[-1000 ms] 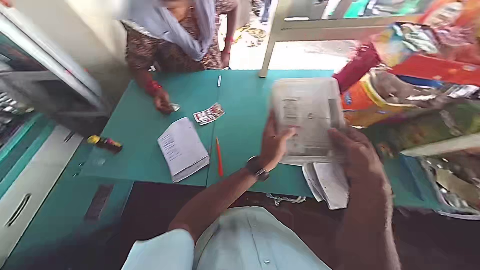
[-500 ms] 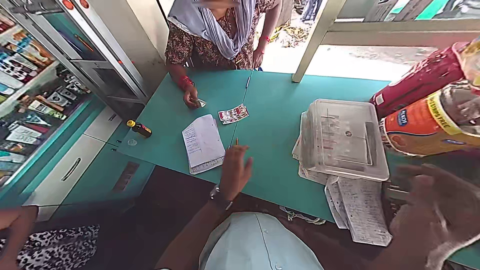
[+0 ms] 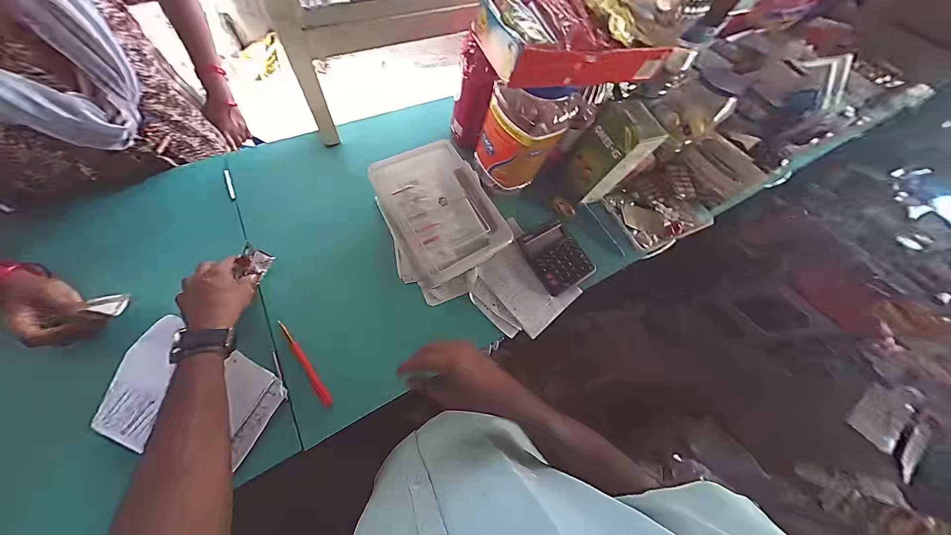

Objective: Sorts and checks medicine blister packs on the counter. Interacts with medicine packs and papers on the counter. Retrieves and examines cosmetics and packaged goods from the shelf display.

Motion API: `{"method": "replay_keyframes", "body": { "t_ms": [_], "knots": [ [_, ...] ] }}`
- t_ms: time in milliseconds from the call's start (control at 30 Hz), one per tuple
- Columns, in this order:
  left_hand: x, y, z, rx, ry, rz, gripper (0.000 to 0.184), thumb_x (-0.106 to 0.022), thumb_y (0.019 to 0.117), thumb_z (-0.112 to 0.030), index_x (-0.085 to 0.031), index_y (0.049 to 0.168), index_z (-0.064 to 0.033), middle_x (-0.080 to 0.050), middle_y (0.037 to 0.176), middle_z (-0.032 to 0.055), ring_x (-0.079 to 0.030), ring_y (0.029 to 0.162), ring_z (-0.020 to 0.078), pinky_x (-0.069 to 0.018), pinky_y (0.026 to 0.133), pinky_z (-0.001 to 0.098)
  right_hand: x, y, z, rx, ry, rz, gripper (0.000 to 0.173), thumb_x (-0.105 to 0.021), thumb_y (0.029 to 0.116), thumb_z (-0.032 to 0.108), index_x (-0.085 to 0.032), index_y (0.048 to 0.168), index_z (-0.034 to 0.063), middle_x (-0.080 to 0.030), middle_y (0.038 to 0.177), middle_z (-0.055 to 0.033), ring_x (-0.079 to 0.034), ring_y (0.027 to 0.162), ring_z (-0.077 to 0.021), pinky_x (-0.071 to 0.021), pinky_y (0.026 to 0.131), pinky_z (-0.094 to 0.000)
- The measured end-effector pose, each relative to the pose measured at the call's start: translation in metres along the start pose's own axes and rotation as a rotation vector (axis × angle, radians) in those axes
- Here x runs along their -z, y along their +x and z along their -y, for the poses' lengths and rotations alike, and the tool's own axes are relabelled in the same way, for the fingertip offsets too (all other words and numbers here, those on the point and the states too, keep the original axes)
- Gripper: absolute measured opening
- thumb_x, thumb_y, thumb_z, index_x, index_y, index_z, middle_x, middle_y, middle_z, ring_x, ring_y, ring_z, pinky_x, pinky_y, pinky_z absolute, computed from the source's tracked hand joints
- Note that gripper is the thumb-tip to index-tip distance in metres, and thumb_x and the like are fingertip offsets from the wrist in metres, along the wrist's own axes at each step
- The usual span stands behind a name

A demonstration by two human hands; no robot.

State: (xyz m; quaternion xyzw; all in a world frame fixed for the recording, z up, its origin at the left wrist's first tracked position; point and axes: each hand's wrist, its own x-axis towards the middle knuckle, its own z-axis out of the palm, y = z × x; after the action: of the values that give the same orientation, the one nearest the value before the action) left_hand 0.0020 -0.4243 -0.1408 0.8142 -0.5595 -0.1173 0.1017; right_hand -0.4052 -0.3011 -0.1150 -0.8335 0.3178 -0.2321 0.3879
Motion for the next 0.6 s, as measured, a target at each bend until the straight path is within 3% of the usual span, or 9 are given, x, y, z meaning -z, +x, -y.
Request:
{"method": "replay_keyframes", "body": {
  "t_ms": [100,200,267,300,333,400,500,600],
  "knots": [
    [0.004,0.008,0.01,0.011,0.046,0.017,0.051,-0.073,0.0945,-0.03,-0.062,0.133,0.001,-0.055,0.131,0.0377,-0.047,0.125,0.0616,-0.0375,0.093,0.0816,0.071,-0.028,-0.031,-0.351,-0.147,-0.401,0.024,-0.064,0.0993,0.02,-0.075,0.116,0.0054,-0.075,0.11,-0.0084,-0.072,0.101,-0.0162,-0.0588,0.093,-0.0373],
    [0.004,0.007,0.0,-0.019,0.098,0.073,0.067,-0.075,0.0894,-0.052,-0.065,0.129,0.0014,-0.054,0.133,0.0366,-0.048,0.125,0.06,-0.0392,0.094,0.0792,0.133,-0.056,-0.085,-0.629,-0.404,-0.61,0.041,-0.07,0.097,0.034,-0.068,0.13,0.0094,-0.067,0.127,-0.0145,-0.064,0.119,-0.0296,-0.0507,0.103,-0.0533],
    [0.002,0.002,-0.004,0.005,0.141,0.091,0.08,-0.077,0.0828,-0.061,-0.062,0.134,-0.0013,-0.052,0.138,0.0347,-0.048,0.126,0.0586,-0.0416,0.093,0.0786,0.152,-0.068,-0.12,-0.762,-0.478,-0.596,0.08,-0.079,0.0842,0.053,-0.051,0.149,0.0162,-0.048,0.152,-0.0202,-0.045,0.141,-0.0405,-0.0374,0.112,-0.0642],
    [0.003,0.0,-0.005,0.0,0.157,0.082,0.077,-0.077,0.0837,-0.059,-0.063,0.133,-0.0013,-0.053,0.136,0.0345,-0.05,0.125,0.058,-0.0427,0.092,0.078,0.156,-0.069,-0.133,-0.84,-0.488,-0.536,0.102,-0.084,0.0751,0.06,-0.038,0.158,0.0207,-0.033,0.162,-0.0238,-0.032,0.148,-0.0459,-0.0312,0.113,-0.0701],
    [0.005,-0.002,-0.008,-0.013,0.173,0.075,0.071,-0.075,0.0871,-0.055,-0.064,0.131,-0.0008,-0.056,0.134,0.0338,-0.053,0.122,0.0567,-0.0436,0.092,0.0765,0.159,-0.068,-0.142,-0.903,-0.489,-0.478,0.119,-0.088,0.067,0.063,-0.028,0.162,0.0243,-0.025,0.165,-0.0254,-0.025,0.151,-0.0476,-0.0258,0.114,-0.0724],
    [0.009,-0.005,-0.017,-0.064,0.202,0.063,0.053,-0.07,0.0953,-0.044,-0.068,0.122,0.0019,-0.061,0.124,0.0322,-0.059,0.115,0.0537,-0.0456,0.09,0.0743,0.165,-0.062,-0.151,-0.975,-0.499,-0.432,0.13,-0.089,0.0611,0.066,-0.021,0.164,0.0266,-0.03,0.163,-0.0244,-0.028,0.149,-0.0462,-0.024,0.114,-0.0721],
    [0.007,-0.014,-0.022,-0.111,0.234,0.025,0.038,-0.058,0.1006,-0.03,-0.069,0.113,0.0041,-0.065,0.115,0.0323,-0.064,0.104,0.0528,-0.0497,0.083,0.0728,0.169,-0.054,-0.145,-0.995,-0.472,-0.49,0.119,-0.094,0.0621,0.055,-0.034,0.158,0.0165,-0.051,0.144,-0.0308,-0.049,0.13,-0.0533,-0.0381,0.101,-0.0763],
    [0.007,-0.017,-0.023,-0.082,0.216,0.057,0.041,-0.057,0.0977,-0.029,-0.067,0.121,0.0031,-0.065,0.121,0.0304,-0.065,0.11,0.0497,-0.0506,0.087,0.0696,0.164,-0.061,-0.107,-0.877,-0.365,-0.546,0.11,-0.094,0.066,0.042,-0.036,0.155,0.0157,-0.05,0.145,-0.0285,-0.051,0.13,-0.0487,-0.0409,0.101,-0.0721]
  ]
}}
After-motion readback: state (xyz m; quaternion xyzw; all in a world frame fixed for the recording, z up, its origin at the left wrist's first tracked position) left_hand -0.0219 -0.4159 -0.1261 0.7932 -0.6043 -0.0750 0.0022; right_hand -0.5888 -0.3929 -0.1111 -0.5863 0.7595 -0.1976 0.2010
